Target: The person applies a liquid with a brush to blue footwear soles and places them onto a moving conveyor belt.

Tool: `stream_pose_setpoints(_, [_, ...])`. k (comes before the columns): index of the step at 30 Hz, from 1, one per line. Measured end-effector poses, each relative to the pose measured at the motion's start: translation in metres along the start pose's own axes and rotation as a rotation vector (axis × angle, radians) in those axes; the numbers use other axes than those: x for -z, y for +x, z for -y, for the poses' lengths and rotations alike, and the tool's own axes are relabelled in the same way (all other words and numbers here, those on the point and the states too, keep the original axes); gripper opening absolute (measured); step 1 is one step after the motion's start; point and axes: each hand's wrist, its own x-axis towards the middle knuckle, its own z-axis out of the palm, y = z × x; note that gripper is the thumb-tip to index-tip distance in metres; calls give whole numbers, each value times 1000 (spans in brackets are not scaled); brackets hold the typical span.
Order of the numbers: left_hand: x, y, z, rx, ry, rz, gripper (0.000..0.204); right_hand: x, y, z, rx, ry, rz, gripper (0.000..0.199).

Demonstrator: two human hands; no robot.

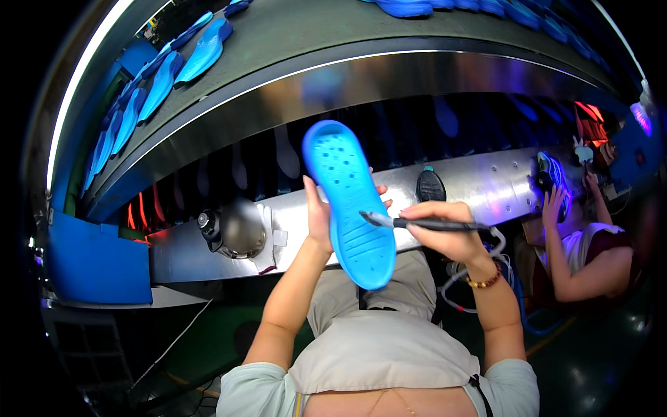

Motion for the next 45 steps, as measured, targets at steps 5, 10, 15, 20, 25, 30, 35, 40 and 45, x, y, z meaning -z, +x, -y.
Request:
stream_pose_setpoints(5, [2, 5, 19, -38, 64, -190, 91, -22, 14, -18, 240, -71, -125, 19])
stream_pose_setpoints(10, [-2, -6, -5, -191, 132, -267, 90, -35, -13, 21, 503, -400, 162, 17])
stream_pose_setpoints(15, [-24, 1, 6, -214, 35, -157, 86, -11, 6, 28, 140, 51, -22, 16])
stream_pose_setpoints(20, [-30, 8, -5, -333, 3, -12, 87, -24, -5, 39, 446, -154, 237, 21])
stream_pose_setpoints(25, [-41, 9, -14, -355, 103, -139, 91, -2, -3, 15, 316, -99, 34, 21])
stream_pose_setpoints(30, [-52, 10, -31, -347, 190, -100, 94, 5, -13, 15, 253, 180, 227, 21])
stream_pose_setpoints(35, [-82, 2, -12, -443, 259, -249, 65, -17, -8, 12, 48, 808, -78, 21])
stream_pose_setpoints(40, [-61, -13, 1, -392, 30, 4, 49, -38, -13, 33, 128, 385, -30, 21])
stream_pose_setpoints(45, [-61, -5, -1, -435, 53, -213, 43, -31, 0, 23, 237, 205, -52, 20])
